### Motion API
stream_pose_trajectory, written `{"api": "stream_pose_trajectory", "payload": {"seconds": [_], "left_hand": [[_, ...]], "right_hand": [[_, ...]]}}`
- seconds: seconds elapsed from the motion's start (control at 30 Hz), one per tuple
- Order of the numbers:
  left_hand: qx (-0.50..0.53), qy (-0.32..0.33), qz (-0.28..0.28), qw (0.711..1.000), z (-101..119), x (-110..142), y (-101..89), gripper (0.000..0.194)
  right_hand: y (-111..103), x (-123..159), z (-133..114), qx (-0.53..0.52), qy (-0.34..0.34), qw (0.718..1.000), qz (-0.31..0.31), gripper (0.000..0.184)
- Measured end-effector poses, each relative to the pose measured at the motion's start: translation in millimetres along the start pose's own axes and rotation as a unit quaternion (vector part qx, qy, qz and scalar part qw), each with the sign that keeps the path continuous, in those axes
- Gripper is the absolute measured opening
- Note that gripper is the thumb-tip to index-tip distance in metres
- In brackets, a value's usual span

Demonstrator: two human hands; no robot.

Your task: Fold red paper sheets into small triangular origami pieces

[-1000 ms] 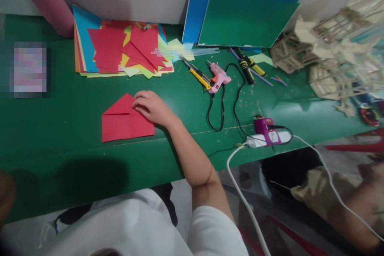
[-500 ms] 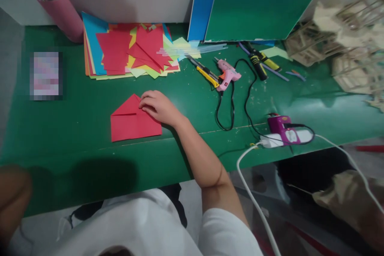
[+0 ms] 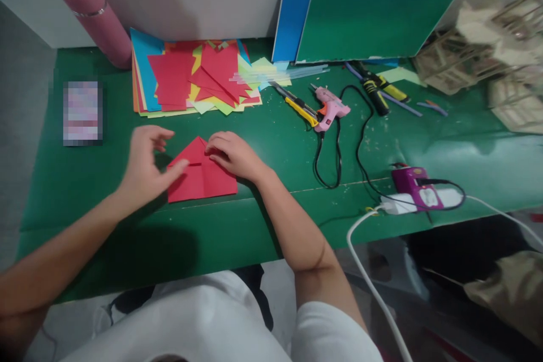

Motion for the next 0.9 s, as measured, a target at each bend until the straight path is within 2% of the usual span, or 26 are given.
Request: {"api": "stream_pose_trajectory", "payload": {"seconds": [0.13,0.2,0.3,0.5,0.6,0.7,0.8,0.9], "left_hand": [[-0.062,0.030,-0.091,0.993,-3.3,-4.2,20.4,0.039],[-0.062,0.046,-0.110,0.991,-4.6,-4.6,25.5,0.032],[-0.026,0.046,-0.102,0.993,-9.3,-3.5,25.7,0.024],[0.114,-0.082,-0.053,0.989,-36.6,-2.4,26.7,0.032],[0.143,-0.124,-0.046,0.981,-46.2,-3.3,30.6,0.033],[0.141,-0.117,-0.055,0.982,-46.8,-5.2,31.1,0.033],[0.103,-0.079,-0.069,0.989,-41.0,-6.9,28.3,0.028],[0.067,-0.069,-0.076,0.992,-37.1,-7.8,26.1,0.025]], "right_hand": [[-0.8,-1.2,-1.6,0.013,0.002,1.000,-0.013,0.012],[-1.4,-1.9,-2.8,0.026,0.000,0.999,-0.026,0.015],[-2.5,-2.2,-4.3,0.045,0.001,0.998,-0.043,0.021],[-2.9,-0.2,-4.4,0.074,0.010,0.996,-0.054,0.030],[-0.2,0.5,-0.8,0.096,0.026,0.994,-0.051,0.034],[5.5,0.2,3.4,0.133,0.045,0.988,-0.059,0.037],[11.6,-1.0,4.5,0.171,0.053,0.982,-0.064,0.038],[16.8,-2.6,3.7,0.204,0.066,0.974,-0.072,0.042]]}}
Point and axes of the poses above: each hand's wrist, its own x-axis away from the middle knuckle, its own y-axis out of the palm, z = x × y, the point moved 4 cm from there along -x, towards the middle knuckle, and after that the axes turned 9 degrees about -y, right-handed, at the moved point
